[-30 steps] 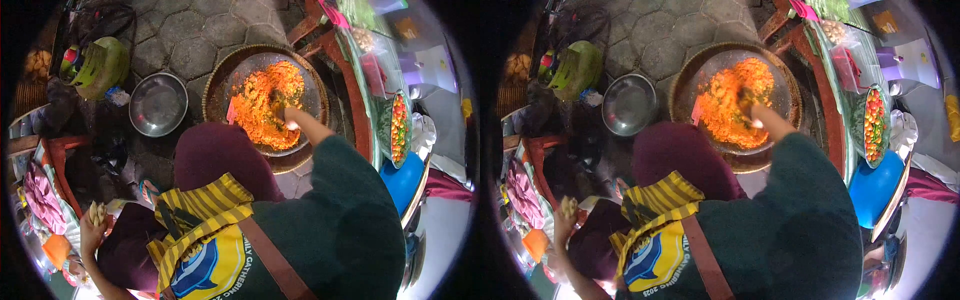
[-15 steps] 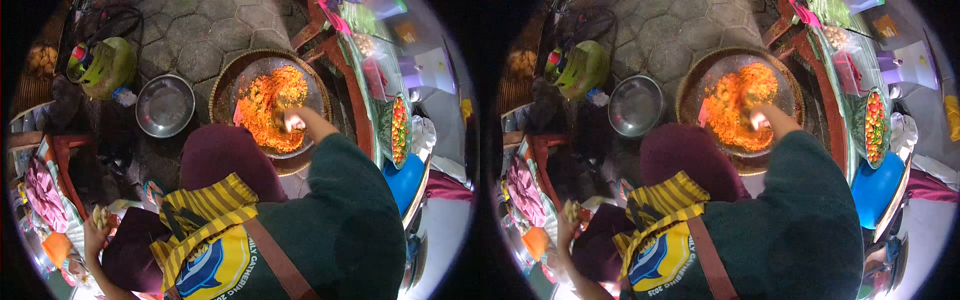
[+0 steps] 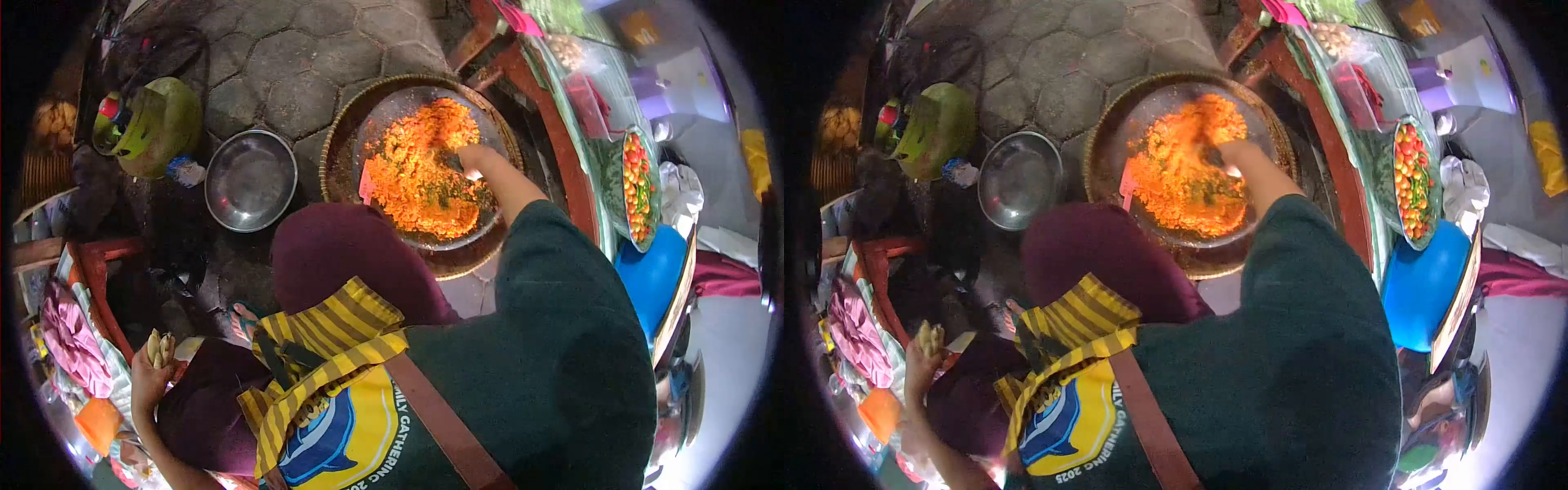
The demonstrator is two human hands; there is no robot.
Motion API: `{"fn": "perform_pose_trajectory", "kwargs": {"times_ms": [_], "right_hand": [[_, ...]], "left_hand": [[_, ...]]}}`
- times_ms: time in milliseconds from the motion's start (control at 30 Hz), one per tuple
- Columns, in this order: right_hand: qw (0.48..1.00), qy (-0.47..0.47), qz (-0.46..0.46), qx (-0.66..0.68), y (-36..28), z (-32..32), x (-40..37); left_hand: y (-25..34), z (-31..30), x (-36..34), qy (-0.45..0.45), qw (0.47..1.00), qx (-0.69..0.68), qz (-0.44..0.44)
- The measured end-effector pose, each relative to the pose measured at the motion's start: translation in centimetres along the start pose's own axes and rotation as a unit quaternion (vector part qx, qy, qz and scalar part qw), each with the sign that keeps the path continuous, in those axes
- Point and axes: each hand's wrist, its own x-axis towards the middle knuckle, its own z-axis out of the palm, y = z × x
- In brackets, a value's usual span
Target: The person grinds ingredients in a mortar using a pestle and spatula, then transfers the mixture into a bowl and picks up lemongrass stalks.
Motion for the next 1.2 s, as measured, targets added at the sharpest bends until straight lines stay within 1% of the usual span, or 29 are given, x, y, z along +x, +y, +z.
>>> {"fn": "perform_pose_trajectory", "kwargs": {"times_ms": [33,67,100,133,167,200,233,267,300,333,400,433,500,533,600,633,700,733,767,800,833,867,933,967,1033,1067,1133,1167,1200], "right_hand": [[0.996,0.052,0.05,-0.047,2.8,3.5,1.9],[0.996,0.049,0.057,-0.04,3.8,4.8,0.7],[0.993,0.079,0.072,-0.059,4.5,6.2,-0.6],[0.987,0.11,0.087,-0.078,4.9,7.2,-1.7],[0.987,0.018,0.154,-0.052,4.8,7.3,-2.4],[0.986,0.018,0.157,-0.048,5.7,9.0,-2.4],[0.977,0.075,0.18,-0.082,7.0,11.9,-2.0],[0.963,0.132,0.202,-0.116,7.3,13.2,-2.3],[0.961,0.097,0.224,-0.132,7.6,14.1,-2.1],[0.96,0.099,0.226,-0.13,8.0,14.8,-2.0],[0.953,0.124,0.248,-0.125,7.2,14.3,-3.0],[0.953,0.125,0.249,-0.123,7.2,14.5,-3.1],[0.948,0.183,0.24,-0.101,7.2,15.2,-3.1],[0.948,0.183,0.239,-0.1,7.2,15.6,-3.1],[0.925,0.26,0.27,-0.069,6.2,15.3,-3.6],[0.925,0.262,0.268,-0.068,5.4,15.0,-3.7],[0.919,0.281,0.277,0.023,-0.3,10.8,-5.9],[0.92,0.293,0.255,0.062,-3.1,9.9,-5.9],[0.913,0.304,0.234,0.14,-5.6,10.4,-4.1],[0.902,0.3,0.15,0.272,-9.1,10.4,-3.4],[0.882,0.333,0.04,0.332,-12.4,11.0,-3.3],[0.9,0.261,0.014,0.35,-15.9,8.3,-4.1],[0.897,0.199,-0.056,0.392,-19.8,7.0,-4.0],[0.895,0.204,-0.059,0.392,-20.8,6.9,-3.2],[0.925,0.161,0.019,0.344,-22.1,7.8,-1.3],[0.924,0.165,0.017,0.344,-22.2,7.9,-1.1],[0.893,0.16,0.042,0.418,-21.8,8.5,-1.2],[0.894,0.162,0.043,0.415,-21.6,9.6,-0.3],[0.886,0.208,0.055,0.411,-21.2,11.2,1.0]], "left_hand": [[0.1,0.0,0.1,-0.007,1.0,0.006,0.004],[0.8,0.3,0.1,0.023,1.0,-0.011,-0.001],[1.5,0.7,0.1,0.053,0.998,-0.03,-0.005],[2.5,0.8,0.1,0.048,0.998,-0.027,0.0],[3.5,0.8,0.0,0.035,0.999,0.001,-0.03],[4.2,0.7,-0.1,0.023,0.997,0.03,-0.062],[3.7,0.8,0.0,0.022,0.997,0.034,-0.06],[3.2,1.0,0.2,0.031,0.999,0.025,-0.023],[2.8,1.1,0.3,0.042,0.999,0.015,0.014],[2.5,1.0,0.3,0.042,0.999,0.017,0.017],[3.8,1.2,0.0,0.03,0.999,0.028,0.024],[3.9,1.2,0.0,0.031,0.999,0.029,0.025],[3.8,1.1,-0.2,0.02,0.999,0.042,0.021],[3.5,1.1,-0.4,0.021,0.999,0.043,0.021],[2.7,1.1,-0.8,0.036,0.999,-0.035,0.015],[2.4,1.1,-0.9,0.039,0.999,-0.034,0.015],[2.2,1.1,-1.3,0.066,0.995,0.057,0.056],[2.3,1.1,-1.4,0.072,0.994,0.056,0.053],[2.6,1.1,-1.5,0.069,0.995,0.061,0.045],[2.9,1.0,-1.6,0.066,0.995,0.067,0.038],[2.8,1.2,-1.8,0.074,0.996,0.045,0.034],[2.6,1.2,-1.7,0.08,0.995,0.045,0.035],[2.4,1.0,-1.7,0.065,0.996,0.038,0.037],[2.8,0.9,-1.9,0.07,0.996,0.038,0.039],[3.8,0.9,-2.5,0.06,0.997,0.038,0.026],[3.5,0.7,-2.6,0.063,0.997,0.039,0.028],[2.7,0.8,-2.7,0.064,0.997,0.023,0.044],[2.8,0.8,-2.8,0.065,0.997,0.02,0.046],[3.2,0.8,-3.1,0.063,0.996,0.032,0.049]]}}
